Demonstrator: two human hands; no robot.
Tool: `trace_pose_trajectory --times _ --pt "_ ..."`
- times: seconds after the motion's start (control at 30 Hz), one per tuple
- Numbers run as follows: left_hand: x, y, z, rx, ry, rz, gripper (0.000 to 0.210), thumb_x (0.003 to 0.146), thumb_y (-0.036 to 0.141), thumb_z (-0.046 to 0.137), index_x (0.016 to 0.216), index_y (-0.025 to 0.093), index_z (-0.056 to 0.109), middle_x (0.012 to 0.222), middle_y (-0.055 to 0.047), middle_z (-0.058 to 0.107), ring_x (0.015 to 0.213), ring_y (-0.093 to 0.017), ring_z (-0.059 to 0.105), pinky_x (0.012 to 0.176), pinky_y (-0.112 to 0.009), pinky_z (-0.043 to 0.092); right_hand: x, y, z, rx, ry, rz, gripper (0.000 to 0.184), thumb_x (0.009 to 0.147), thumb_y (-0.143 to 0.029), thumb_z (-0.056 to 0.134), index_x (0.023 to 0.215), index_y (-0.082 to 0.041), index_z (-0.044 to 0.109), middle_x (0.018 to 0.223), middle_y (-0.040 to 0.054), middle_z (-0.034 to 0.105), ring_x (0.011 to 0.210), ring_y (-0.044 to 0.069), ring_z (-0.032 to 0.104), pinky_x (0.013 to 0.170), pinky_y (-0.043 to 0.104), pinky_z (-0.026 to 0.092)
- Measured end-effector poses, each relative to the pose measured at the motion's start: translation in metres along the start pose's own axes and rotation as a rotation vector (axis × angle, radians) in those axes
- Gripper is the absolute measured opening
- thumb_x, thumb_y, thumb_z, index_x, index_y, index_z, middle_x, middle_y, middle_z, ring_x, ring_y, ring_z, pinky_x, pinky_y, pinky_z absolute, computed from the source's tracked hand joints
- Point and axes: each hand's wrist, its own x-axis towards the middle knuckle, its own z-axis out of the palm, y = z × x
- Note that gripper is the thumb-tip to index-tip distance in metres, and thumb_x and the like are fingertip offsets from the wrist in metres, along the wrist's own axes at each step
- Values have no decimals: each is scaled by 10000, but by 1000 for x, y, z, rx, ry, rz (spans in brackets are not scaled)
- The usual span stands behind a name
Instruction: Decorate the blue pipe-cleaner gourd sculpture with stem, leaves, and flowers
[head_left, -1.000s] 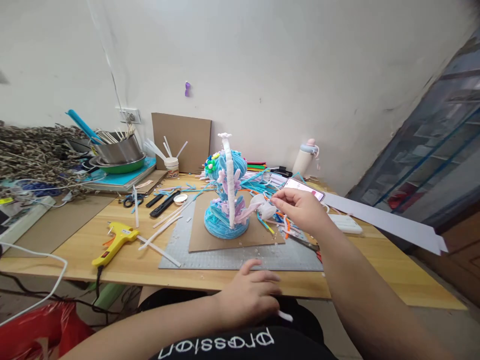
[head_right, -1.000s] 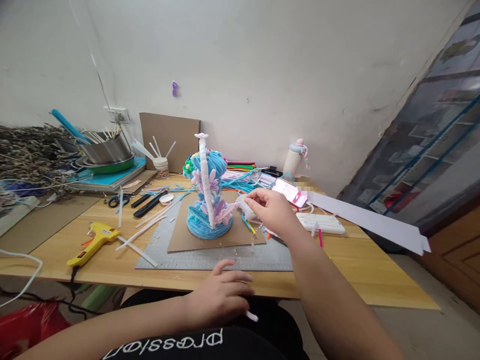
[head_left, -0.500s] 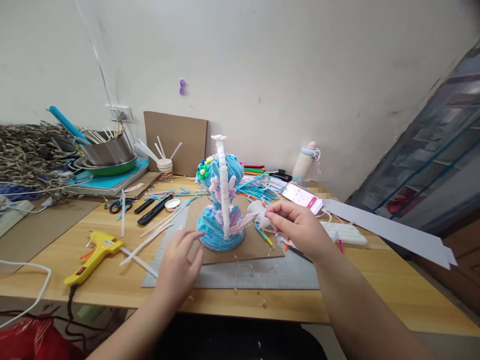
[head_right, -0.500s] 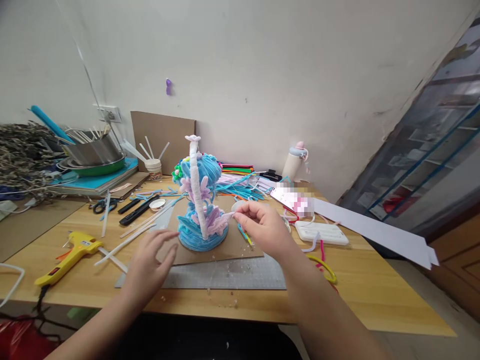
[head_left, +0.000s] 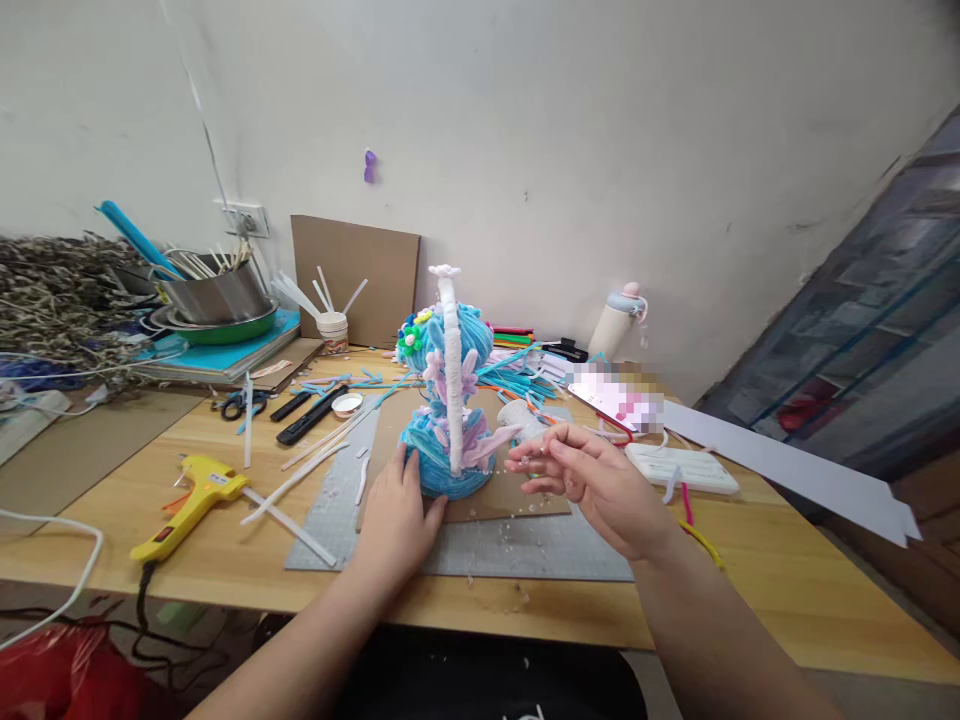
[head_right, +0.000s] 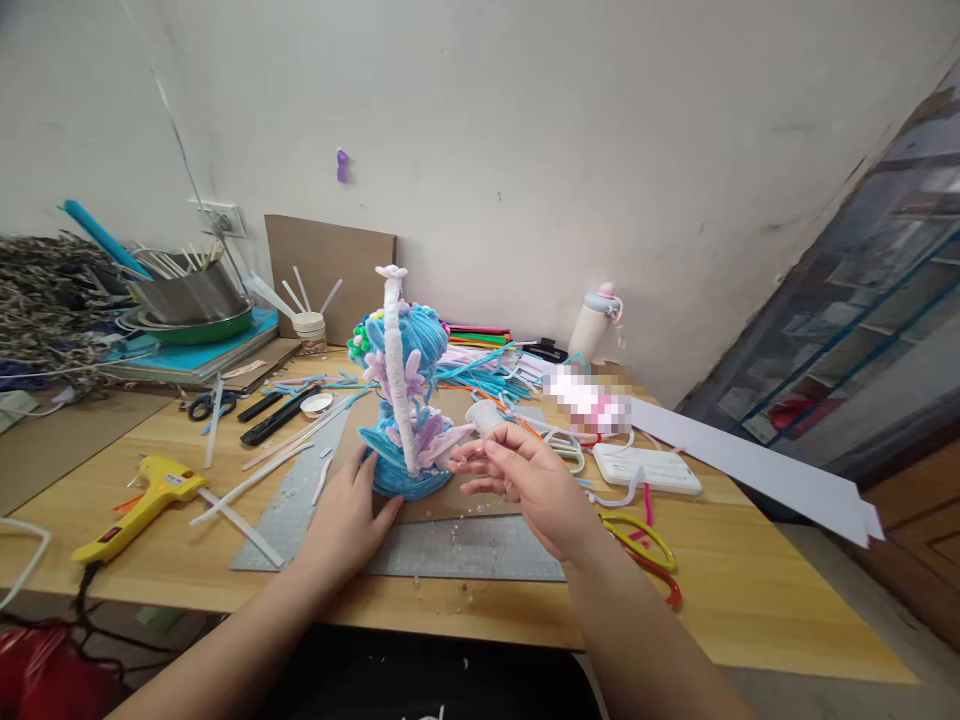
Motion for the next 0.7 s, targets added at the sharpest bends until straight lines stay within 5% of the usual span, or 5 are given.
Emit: trace_pose_trajectory --times 0.17,0.3,0.4,0.53,0.7 --pt "0 -4 6 -57 0 3 559 797 302 579 1291 75 449 1407 -240 425 1247 -367 483 995 -491 434 -2 4 4 107 28 50 162 904 -339 563 855 -209 481 1037 53 702 971 216 692 782 334 553" --pt "-5 -5 2 -193 181 -11 476 789 240 590 1233 112 477 1295 -208 506 1215 -338 494 985 -506 426 -2 7 15 157 19 63 193 886 -353 590 847 -213 464 1014 42 702 959 222 697 787 347 555" --pt "-8 6 -8 -418 284 47 267 831 218 562 1092 171 527 1052 -108 589 984 -228 594 847 -398 497 -2 9 25 132 20 27 207 871 -381 606 861 -212 486 1000 39 702 948 216 698 783 343 557" --pt "-3 28 -21 -713 143 143 260 849 212 565 1108 205 540 1054 -65 586 687 -103 572 586 -239 471 0 11 38 43 -10 -14 220 864 -409 604 882 -205 523 1033 48 682 943 201 691 791 349 561" --pt "8 30 -31 -743 121 111 82 869 218 537 856 190 613 839 -31 622 720 -126 568 629 -242 441 6 17 40 -277 -4 -134 192 864 -383 590 890 -193 576 959 45 625 844 152 634 653 259 529"
